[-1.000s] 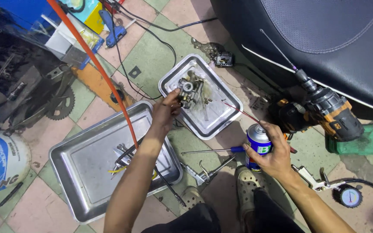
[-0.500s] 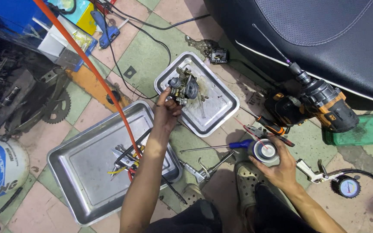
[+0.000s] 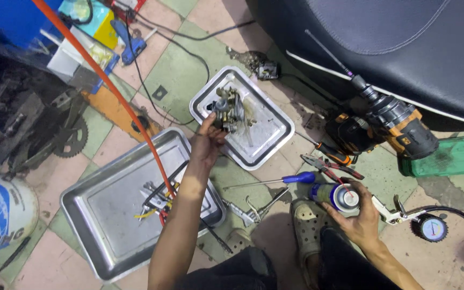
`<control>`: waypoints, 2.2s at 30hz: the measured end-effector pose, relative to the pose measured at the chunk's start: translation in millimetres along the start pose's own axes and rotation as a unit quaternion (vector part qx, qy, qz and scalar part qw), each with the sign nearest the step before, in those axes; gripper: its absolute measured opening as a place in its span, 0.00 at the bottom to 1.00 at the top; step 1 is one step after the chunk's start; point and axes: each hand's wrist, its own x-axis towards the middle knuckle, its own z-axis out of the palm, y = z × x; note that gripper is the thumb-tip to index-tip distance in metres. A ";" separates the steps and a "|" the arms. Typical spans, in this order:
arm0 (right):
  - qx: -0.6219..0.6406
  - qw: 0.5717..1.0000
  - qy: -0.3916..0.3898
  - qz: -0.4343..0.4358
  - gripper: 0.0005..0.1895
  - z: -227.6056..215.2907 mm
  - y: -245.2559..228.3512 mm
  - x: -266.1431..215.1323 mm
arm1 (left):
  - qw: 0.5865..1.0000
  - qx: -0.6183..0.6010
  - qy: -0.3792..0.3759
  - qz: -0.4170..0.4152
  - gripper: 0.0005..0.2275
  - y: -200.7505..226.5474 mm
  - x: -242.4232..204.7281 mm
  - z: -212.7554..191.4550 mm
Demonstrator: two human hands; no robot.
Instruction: The person cleans a disassembled carburetor and its small parts using a spray can and an air blow gun. They spray the components over a metal tray, use the air gun to blow out debris, and handle the parts with pliers and their hands.
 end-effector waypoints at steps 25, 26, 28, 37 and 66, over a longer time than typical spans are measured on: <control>-0.004 0.994 -0.099 -0.056 0.46 -10.8 4.4 -0.5 | 0.735 0.559 0.123 0.364 0.33 -17.5 -21.8 -12.8; 0.001 0.992 -0.121 -0.047 0.48 -13.0 4.6 0.5 | 0.692 0.557 0.122 0.443 0.30 -18.1 -23.9 -12.0; 0.005 0.988 -0.149 -0.040 0.49 -20.2 -0.4 5.0 | 0.646 0.550 0.125 0.515 0.28 -19.6 -24.3 -9.8; 0.053 0.973 -0.206 -0.091 0.62 -82.4 -60.5 61.7 | 0.824 0.474 0.094 0.295 0.32 -17.6 -62.5 -15.9; 0.245 0.732 -0.625 0.118 0.46 111.5 -291.7 178.3 | 0.964 0.179 -0.082 0.180 0.23 41.0 -177.4 -114.2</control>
